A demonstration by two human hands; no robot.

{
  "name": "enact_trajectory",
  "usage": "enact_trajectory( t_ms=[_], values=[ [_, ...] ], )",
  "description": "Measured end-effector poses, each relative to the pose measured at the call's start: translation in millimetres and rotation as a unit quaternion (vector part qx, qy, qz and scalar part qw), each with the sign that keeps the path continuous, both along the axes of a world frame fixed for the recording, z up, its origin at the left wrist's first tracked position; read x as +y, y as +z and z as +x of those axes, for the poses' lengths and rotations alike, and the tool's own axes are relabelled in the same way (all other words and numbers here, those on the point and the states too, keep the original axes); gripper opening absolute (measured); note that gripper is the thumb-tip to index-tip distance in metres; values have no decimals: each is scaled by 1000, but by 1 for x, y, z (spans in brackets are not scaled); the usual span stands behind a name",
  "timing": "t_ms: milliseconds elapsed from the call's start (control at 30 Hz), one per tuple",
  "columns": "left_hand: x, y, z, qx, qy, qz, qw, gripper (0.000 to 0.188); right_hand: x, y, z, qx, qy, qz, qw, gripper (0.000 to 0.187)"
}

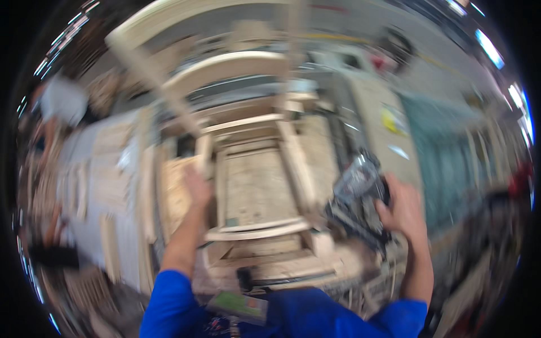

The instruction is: The person assembles wooden chair frames by attaching slats to the seat using a pneumatic nail gun. They repeatedly position the chair, drive nails into the joints, and move completed frames to a nearby stack.

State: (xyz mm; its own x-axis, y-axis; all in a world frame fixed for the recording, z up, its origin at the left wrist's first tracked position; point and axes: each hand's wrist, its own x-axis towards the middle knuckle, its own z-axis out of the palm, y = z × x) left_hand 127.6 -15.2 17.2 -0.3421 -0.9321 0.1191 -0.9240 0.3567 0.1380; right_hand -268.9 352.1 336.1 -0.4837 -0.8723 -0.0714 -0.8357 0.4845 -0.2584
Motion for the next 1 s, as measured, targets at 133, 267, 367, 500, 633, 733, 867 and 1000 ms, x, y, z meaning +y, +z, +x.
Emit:
enact_trajectory(
  t_ms=[133,267,367,500,633,733,867,1000],
  values=[
    [34,61,-14,-72,21,79,994,97,101,-7,-85,128,-203,-14,971,43],
    [47,82,-28,-89,28,61,994,90,163,-106,-132,175,-289,-46,940,46],
    [56,77,-37,-79,18,68,994,89,202,-149,-136,243,-271,65,929,43],
    [47,87,-12,-97,37,43,994,91,207,-202,-91,179,-181,-54,966,37],
    [41,74,-20,-108,32,64,992,95,224,-201,-53,-251,-464,-410,744,31],
    [40,78,-8,-117,52,56,990,89,182,-191,0,123,-124,-104,979,37],
    [36,63,-26,-55,30,73,995,83,174,-174,-41,228,-289,-19,929,37],
    [31,51,2,-85,35,2,996,84,78,-207,-25,159,-143,-192,958,45]
  ],
)
